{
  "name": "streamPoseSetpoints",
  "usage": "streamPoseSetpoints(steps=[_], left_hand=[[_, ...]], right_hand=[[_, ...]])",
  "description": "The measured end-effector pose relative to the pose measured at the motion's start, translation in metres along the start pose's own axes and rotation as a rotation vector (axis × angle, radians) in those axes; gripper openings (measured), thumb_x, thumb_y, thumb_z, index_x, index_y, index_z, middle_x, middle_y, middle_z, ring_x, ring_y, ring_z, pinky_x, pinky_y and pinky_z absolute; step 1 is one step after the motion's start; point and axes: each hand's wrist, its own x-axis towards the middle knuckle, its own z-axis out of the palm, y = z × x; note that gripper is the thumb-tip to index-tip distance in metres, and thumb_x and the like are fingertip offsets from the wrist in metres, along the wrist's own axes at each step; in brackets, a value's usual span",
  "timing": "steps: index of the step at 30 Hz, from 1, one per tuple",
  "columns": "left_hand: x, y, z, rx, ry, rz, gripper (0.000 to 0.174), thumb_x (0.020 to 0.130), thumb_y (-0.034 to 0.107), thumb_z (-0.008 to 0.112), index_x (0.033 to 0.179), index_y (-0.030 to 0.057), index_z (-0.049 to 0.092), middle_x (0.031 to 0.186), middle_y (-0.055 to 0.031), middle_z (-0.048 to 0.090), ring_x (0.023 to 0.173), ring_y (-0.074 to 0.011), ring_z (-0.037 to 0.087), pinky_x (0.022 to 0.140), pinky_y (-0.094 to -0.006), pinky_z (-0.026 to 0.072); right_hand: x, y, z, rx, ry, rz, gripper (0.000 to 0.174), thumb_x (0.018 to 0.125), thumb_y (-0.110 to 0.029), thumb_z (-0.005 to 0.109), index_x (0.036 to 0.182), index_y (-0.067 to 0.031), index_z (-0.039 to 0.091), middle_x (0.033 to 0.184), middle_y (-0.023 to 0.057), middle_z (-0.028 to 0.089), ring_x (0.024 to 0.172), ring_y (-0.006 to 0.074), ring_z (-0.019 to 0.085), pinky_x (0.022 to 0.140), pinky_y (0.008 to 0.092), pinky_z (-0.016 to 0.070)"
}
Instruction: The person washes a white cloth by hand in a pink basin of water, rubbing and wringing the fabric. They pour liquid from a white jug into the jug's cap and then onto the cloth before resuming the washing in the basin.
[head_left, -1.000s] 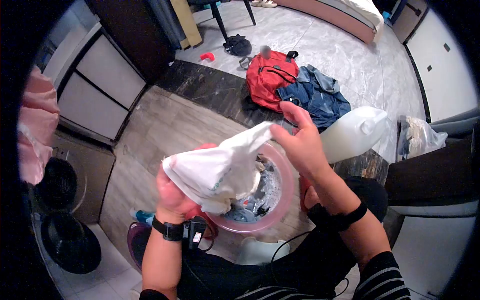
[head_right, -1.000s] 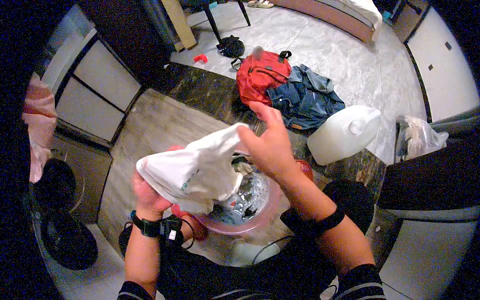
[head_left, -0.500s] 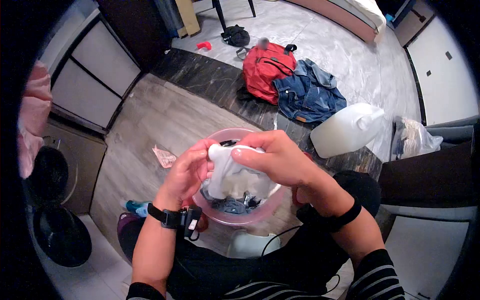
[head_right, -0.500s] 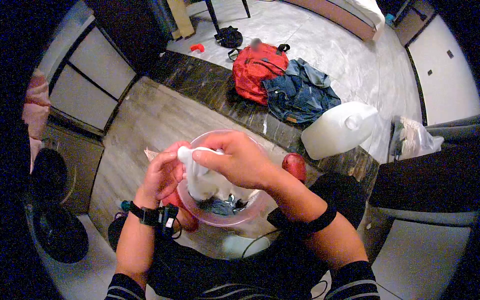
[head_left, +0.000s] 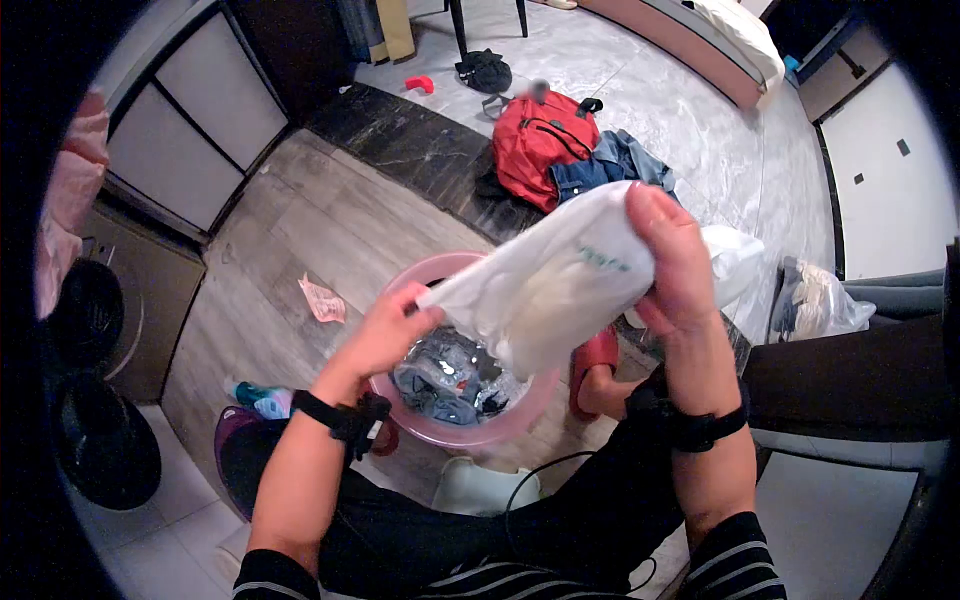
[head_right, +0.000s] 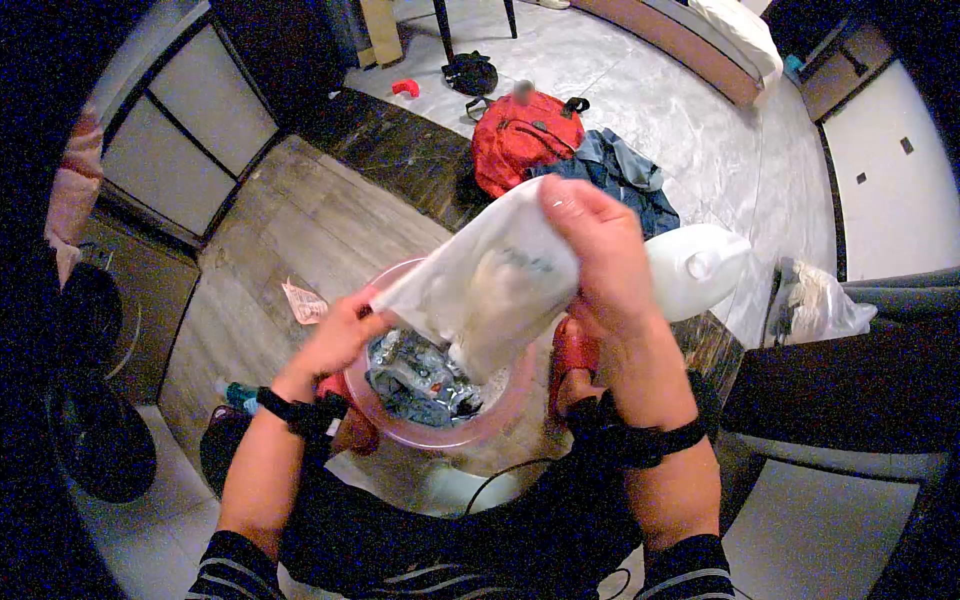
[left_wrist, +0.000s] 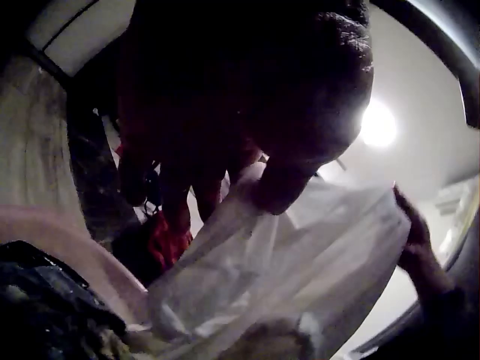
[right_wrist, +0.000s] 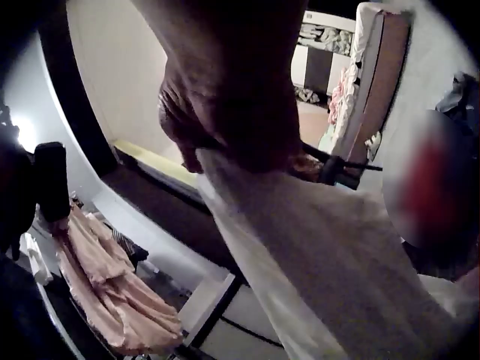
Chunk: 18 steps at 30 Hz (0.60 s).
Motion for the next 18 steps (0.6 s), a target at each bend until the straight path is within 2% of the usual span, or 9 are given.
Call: streamPoseSetpoints(steps=[3, 4, 7, 8, 11, 13, 15, 16, 18], left_hand=[[-0.007, 0.02, -0.021, -0.424, 0.153, -0.004, 0.024, 0.091, 0.02, 0.056, 0.111, 0.0061, 0.058, 0.102, -0.0018, 0.063, 0.092, -0.0121, 0.058, 0.086, -0.0278, 0.0454], [-0.009, 0.024, -0.026, -0.434, 0.17, 0.044, 0.025, 0.092, 0.023, 0.054, 0.111, 0.0077, 0.058, 0.099, 0.0003, 0.063, 0.088, -0.0083, 0.057, 0.081, -0.0248, 0.0458], [-0.02, 0.05, -0.032, -0.445, 0.182, -0.003, 0.026, 0.092, 0.024, 0.054, 0.112, 0.0066, 0.057, 0.099, 0.0008, 0.063, 0.087, -0.0079, 0.057, 0.079, -0.0223, 0.0456], [-0.02, 0.057, -0.027, -0.535, 0.215, 0.07, 0.024, 0.092, 0.019, 0.056, 0.109, 0.0022, 0.057, 0.095, -0.0005, 0.062, 0.083, -0.0075, 0.056, 0.074, -0.0224, 0.046], [-0.018, 0.062, -0.02, -0.506, 0.191, 0.14, 0.025, 0.091, 0.018, 0.057, 0.11, 0.0017, 0.057, 0.096, -0.0014, 0.062, 0.084, -0.0076, 0.056, 0.075, -0.0234, 0.0467], [-0.021, 0.071, -0.013, -0.463, 0.123, 0.119, 0.026, 0.091, 0.018, 0.059, 0.111, 0.0017, 0.057, 0.098, -0.002, 0.062, 0.086, -0.0077, 0.057, 0.076, -0.0239, 0.0468], [-0.022, 0.077, -0.006, -0.469, 0.029, 0.12, 0.026, 0.091, 0.018, 0.059, 0.111, 0.0017, 0.057, 0.099, -0.002, 0.062, 0.086, -0.0078, 0.057, 0.077, -0.0243, 0.047], [-0.024, 0.078, -0.004, -0.473, -0.027, 0.11, 0.028, 0.089, 0.02, 0.06, 0.113, 0.0049, 0.056, 0.101, -0.0005, 0.062, 0.094, -0.0099, 0.056, 0.083, -0.0259, 0.0456], [-0.027, 0.081, -0.004, -0.532, -0.033, 0.14, 0.032, 0.086, 0.017, 0.065, 0.113, 0.0029, 0.055, 0.1, -0.0008, 0.061, 0.091, -0.0093, 0.057, 0.081, -0.025, 0.0464]], right_hand=[[0.004, -0.012, -0.005, -0.155, 0.213, 0.042, 0.021, 0.091, -0.022, 0.06, 0.095, -0.0028, 0.066, 0.083, 0.0048, 0.067, 0.071, 0.0118, 0.062, 0.066, 0.0254, 0.0506], [0.003, -0.011, -0.003, -0.219, 0.252, 0.011, 0.023, 0.09, -0.022, 0.061, 0.098, -0.0007, 0.065, 0.082, 0.0039, 0.066, 0.07, 0.0109, 0.061, 0.066, 0.0244, 0.0494], [0.002, 0.0, -0.006, -0.552, 0.232, -0.089, 0.025, 0.089, -0.02, 0.061, 0.102, 0.0009, 0.064, 0.082, 0.0031, 0.066, 0.07, 0.0092, 0.059, 0.067, 0.024, 0.0481], [0.001, 0.002, -0.003, -0.614, 0.212, -0.104, 0.029, 0.086, -0.02, 0.064, 0.106, 0.0002, 0.064, 0.085, 0.004, 0.064, 0.073, 0.0095, 0.058, 0.068, 0.0247, 0.0475], [0.002, 0.016, 0.001, -0.894, 0.106, -0.279, 0.032, 0.08, -0.017, 0.068, 0.108, -0.0023, 0.063, 0.09, 0.0061, 0.063, 0.08, 0.0129, 0.059, 0.073, 0.0268, 0.0484], [-0.005, 0.035, 0.023, -1.062, -0.127, -0.546, 0.043, 0.073, -0.012, 0.074, 0.112, -0.0036, 0.06, 0.1, 0.0123, 0.061, 0.094, 0.0255, 0.059, 0.084, 0.0332, 0.0474], [-0.014, 0.046, 0.04, -1.004, -0.266, -0.381, 0.046, 0.072, -0.016, 0.075, 0.113, -0.0057, 0.059, 0.104, 0.0143, 0.06, 0.098, 0.0299, 0.059, 0.084, 0.0352, 0.0469], [-0.015, 0.055, 0.045, -0.97, -0.329, -0.39, 0.044, 0.073, -0.016, 0.074, 0.113, -0.006, 0.059, 0.103, 0.0149, 0.061, 0.098, 0.0299, 0.059, 0.084, 0.0355, 0.047], [-0.015, 0.062, 0.047, -0.879, -0.428, -0.315, 0.039, 0.077, -0.016, 0.071, 0.112, -0.0054, 0.059, 0.101, 0.0141, 0.063, 0.094, 0.0275, 0.061, 0.081, 0.0348, 0.0476]])
